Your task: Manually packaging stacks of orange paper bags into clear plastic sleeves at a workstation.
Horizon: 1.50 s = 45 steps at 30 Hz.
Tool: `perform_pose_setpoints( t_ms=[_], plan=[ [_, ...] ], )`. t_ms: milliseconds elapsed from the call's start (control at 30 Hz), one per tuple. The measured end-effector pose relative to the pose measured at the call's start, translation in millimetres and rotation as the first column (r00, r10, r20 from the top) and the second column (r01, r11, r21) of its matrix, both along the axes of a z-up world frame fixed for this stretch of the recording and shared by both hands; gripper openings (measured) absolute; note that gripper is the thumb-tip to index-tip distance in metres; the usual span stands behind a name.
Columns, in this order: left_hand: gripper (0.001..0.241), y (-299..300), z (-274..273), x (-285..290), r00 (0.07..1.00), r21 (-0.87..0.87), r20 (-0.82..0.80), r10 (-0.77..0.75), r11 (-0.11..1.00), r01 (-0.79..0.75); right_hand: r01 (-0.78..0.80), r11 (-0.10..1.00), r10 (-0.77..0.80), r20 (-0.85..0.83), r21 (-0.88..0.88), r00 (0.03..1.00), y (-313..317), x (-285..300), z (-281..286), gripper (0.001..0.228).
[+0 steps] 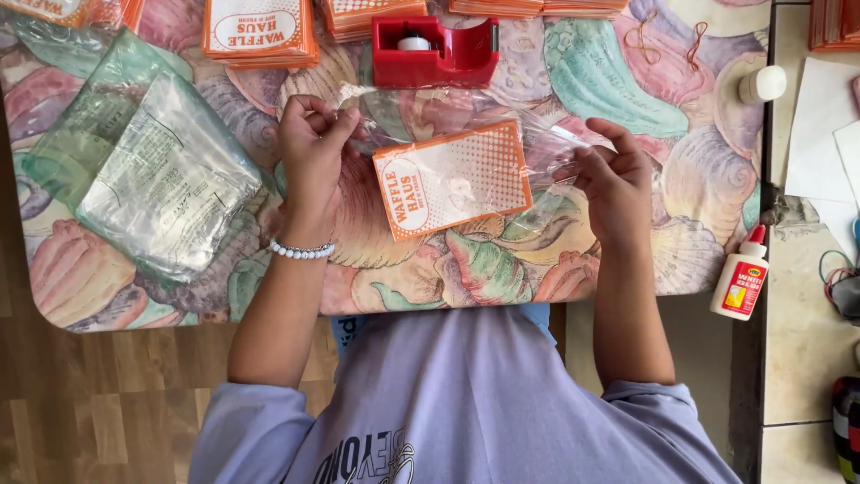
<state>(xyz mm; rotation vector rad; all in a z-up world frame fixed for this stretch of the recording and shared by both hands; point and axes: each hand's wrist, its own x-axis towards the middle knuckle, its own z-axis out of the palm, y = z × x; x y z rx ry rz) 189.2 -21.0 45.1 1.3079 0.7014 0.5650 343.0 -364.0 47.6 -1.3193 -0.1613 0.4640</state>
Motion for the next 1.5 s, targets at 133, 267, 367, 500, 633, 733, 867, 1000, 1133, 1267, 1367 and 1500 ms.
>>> perform_pose_setpoints(
  t_ms=[133, 267, 367, 500, 633, 733, 867, 1000, 1133, 1267, 1367, 1500],
  plan=[
    [0.036, -19, 51, -25, 0.98, 0.002, 0.182, -0.077, 0.997, 0.078, 0.104, 0.993, -0.107, 0.075, 0.051, 0.991, -22, -10, 6, 0.031],
    [0.05, -42, 107, -80, 0.965, 0.162, 0.226, -0.133, 0.982, 0.097, 0.138, 0.97, -0.141, 0.004, 0.198, 0.99, -51, -30, 18, 0.033],
    [0.061, -52, 106, -129, 0.97, 0.095, 0.218, -0.105, 0.992, 0.086, 0.051, 0.977, -0.051, -0.004, 0.208, 0.999, -57, -53, 18, 0.038],
    [0.061, -38, 51, -198, 0.988, 0.068, 0.147, -0.051, 0.997, 0.042, -0.136, 0.955, 0.144, -0.012, 0.263, 0.989, -29, -88, 14, 0.046],
    [0.051, -34, -1, -251, 0.996, 0.033, 0.05, 0.072, 0.997, -0.074, -0.255, 0.953, 0.259, -0.005, 0.166, 0.966, -2, -118, -7, 0.062],
    [0.043, -31, -15, -271, 0.989, 0.01, -0.007, 0.145, 0.989, -0.145, -0.258, 0.966, 0.259, 0.042, -0.025, 0.965, 26, -134, -4, 0.059],
    [0.045, -19, -16, -301, 0.978, -0.035, -0.076, 0.192, 0.98, -0.195, -0.27, 0.958, 0.274, 0.042, -0.093, 0.961, 50, -142, -5, 0.057],
    [0.039, -58, 41, -292, 0.82, 0.585, -0.01, 0.573, 0.668, -0.46, -0.255, 0.936, 0.292, 0.135, -0.242, 0.947, 82, -163, 28, 0.049],
    [0.023, -95, 80, -233, 0.998, 0.565, -0.065, 0.016, 0.825, 0.023, -0.34, 0.911, 0.382, 0.169, -0.231, 0.908, 103, -189, 39, 0.05],
    [0.04, -117, 48, -164, 0.997, 0.721, -0.066, -0.035, 0.689, 0.072, -0.328, 0.922, 0.377, 0.285, -0.204, 0.881, 108, -200, 37, 0.055],
    [0.018, -115, 51, -160, 0.993, 0.605, 0.023, -0.117, 0.792, 0.079, -0.251, 0.95, 0.295, 0.267, -0.187, 0.917, 107, -193, 38, 0.063],
    [0.015, -101, 61, -168, 0.994, 0.572, -0.007, -0.107, 0.815, 0.092, -0.256, 0.954, 0.292, 0.284, -0.157, 0.913, 102, -177, 29, 0.065]
  ],
)
